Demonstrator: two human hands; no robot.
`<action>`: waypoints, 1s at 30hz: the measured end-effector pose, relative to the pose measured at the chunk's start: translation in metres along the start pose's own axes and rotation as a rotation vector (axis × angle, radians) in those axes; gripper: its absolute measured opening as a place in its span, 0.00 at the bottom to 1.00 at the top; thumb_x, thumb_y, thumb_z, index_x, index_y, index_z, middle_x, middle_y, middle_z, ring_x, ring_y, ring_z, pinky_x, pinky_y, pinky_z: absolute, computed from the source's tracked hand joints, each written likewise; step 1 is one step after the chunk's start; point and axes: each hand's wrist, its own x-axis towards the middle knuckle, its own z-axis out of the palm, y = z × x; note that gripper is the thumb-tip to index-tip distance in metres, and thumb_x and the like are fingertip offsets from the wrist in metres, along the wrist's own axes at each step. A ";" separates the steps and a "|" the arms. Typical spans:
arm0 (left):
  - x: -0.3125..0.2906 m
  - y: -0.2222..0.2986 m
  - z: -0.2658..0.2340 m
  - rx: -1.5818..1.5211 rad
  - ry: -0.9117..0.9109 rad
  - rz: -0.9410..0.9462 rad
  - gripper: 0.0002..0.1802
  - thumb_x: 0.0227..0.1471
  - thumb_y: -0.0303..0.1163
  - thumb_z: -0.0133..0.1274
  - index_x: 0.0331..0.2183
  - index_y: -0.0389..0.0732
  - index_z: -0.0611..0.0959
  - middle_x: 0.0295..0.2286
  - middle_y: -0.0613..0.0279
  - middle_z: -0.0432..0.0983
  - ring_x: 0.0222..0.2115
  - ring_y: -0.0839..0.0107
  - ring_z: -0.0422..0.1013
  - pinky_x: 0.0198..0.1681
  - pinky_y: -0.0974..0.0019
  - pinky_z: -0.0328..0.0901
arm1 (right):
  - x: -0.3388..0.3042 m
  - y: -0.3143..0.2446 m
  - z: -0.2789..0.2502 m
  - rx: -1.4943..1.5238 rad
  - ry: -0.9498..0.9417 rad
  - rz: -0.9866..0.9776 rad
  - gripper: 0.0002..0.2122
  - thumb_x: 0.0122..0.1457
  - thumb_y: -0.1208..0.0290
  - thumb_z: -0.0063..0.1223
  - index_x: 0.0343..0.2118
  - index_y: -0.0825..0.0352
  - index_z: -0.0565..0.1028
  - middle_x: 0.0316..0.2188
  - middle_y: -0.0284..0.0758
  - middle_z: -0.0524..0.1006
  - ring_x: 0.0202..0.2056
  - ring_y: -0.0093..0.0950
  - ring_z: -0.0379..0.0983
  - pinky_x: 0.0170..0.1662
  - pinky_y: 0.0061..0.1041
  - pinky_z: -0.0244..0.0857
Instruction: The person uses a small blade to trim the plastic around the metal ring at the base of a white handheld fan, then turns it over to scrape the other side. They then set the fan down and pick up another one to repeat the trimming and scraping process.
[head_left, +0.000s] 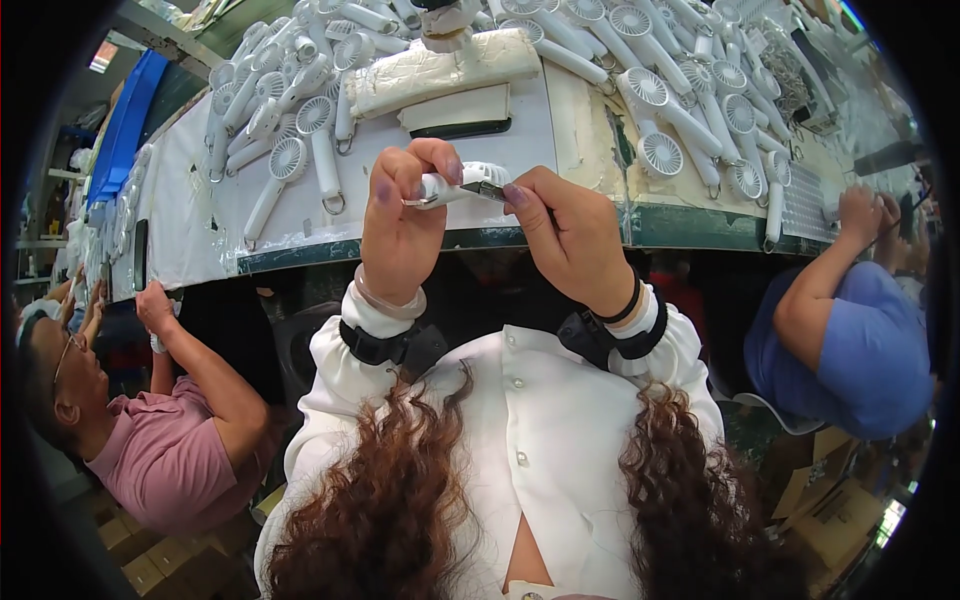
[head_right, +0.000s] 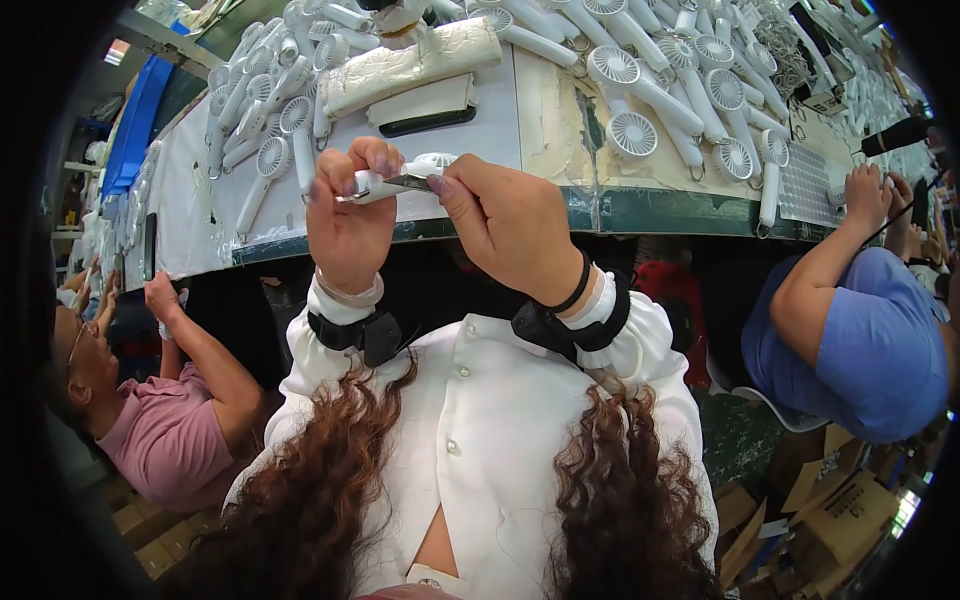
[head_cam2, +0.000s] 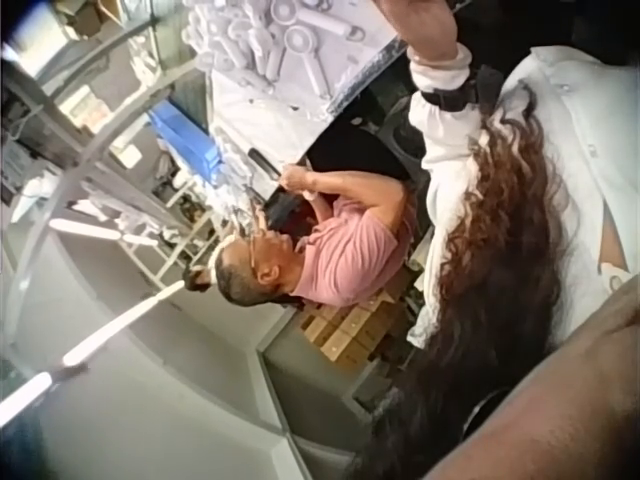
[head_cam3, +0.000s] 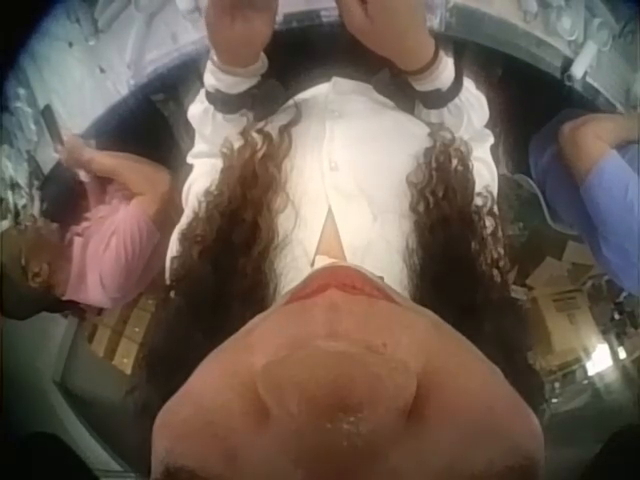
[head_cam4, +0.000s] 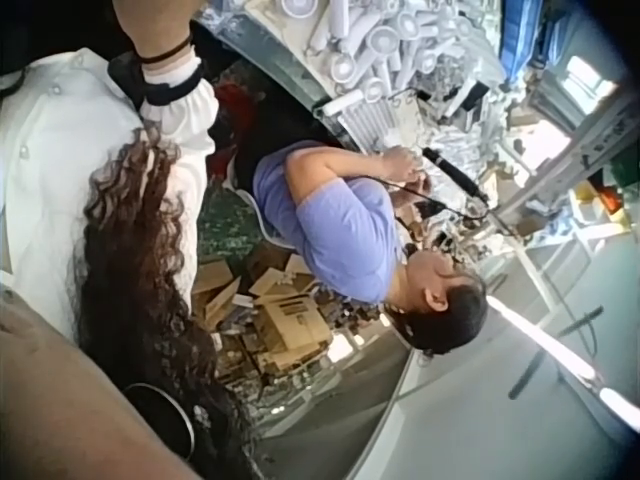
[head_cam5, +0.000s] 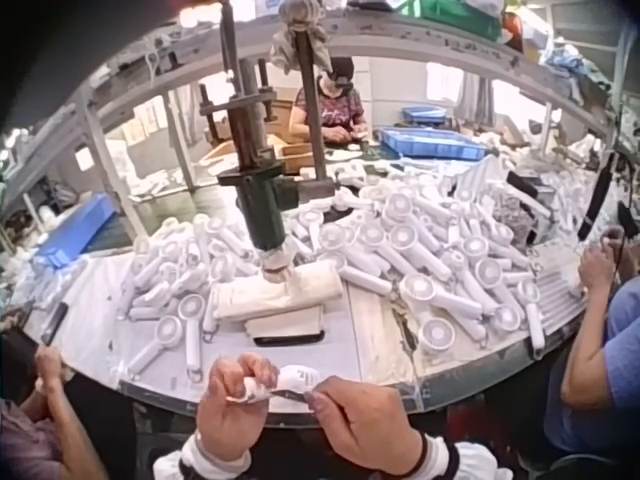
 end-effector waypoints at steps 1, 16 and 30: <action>0.000 0.003 0.000 0.022 0.006 -0.035 0.12 0.65 0.44 0.38 0.38 0.45 0.67 0.41 0.54 0.65 0.44 0.64 0.61 0.56 0.58 0.54 | 0.000 0.000 0.000 0.006 0.002 0.000 0.11 0.68 0.68 0.48 0.31 0.68 0.76 0.16 0.36 0.70 0.17 0.27 0.66 0.23 0.25 0.60; 0.002 0.000 0.012 0.285 0.076 -0.122 0.25 0.58 0.46 0.47 0.50 0.42 0.64 0.44 0.51 0.65 0.47 0.62 0.62 0.58 0.56 0.54 | -0.001 0.011 0.007 0.161 -0.029 0.060 0.12 0.70 0.67 0.43 0.36 0.69 0.76 0.19 0.33 0.71 0.21 0.23 0.63 0.28 0.22 0.61; 0.012 0.005 0.018 0.423 0.087 -0.185 0.28 0.58 0.57 0.40 0.46 0.42 0.65 0.39 0.53 0.66 0.41 0.64 0.64 0.50 0.59 0.59 | 0.001 0.006 -0.005 0.296 -0.028 0.104 0.13 0.71 0.66 0.41 0.38 0.70 0.76 0.20 0.29 0.68 0.23 0.18 0.61 0.29 0.19 0.59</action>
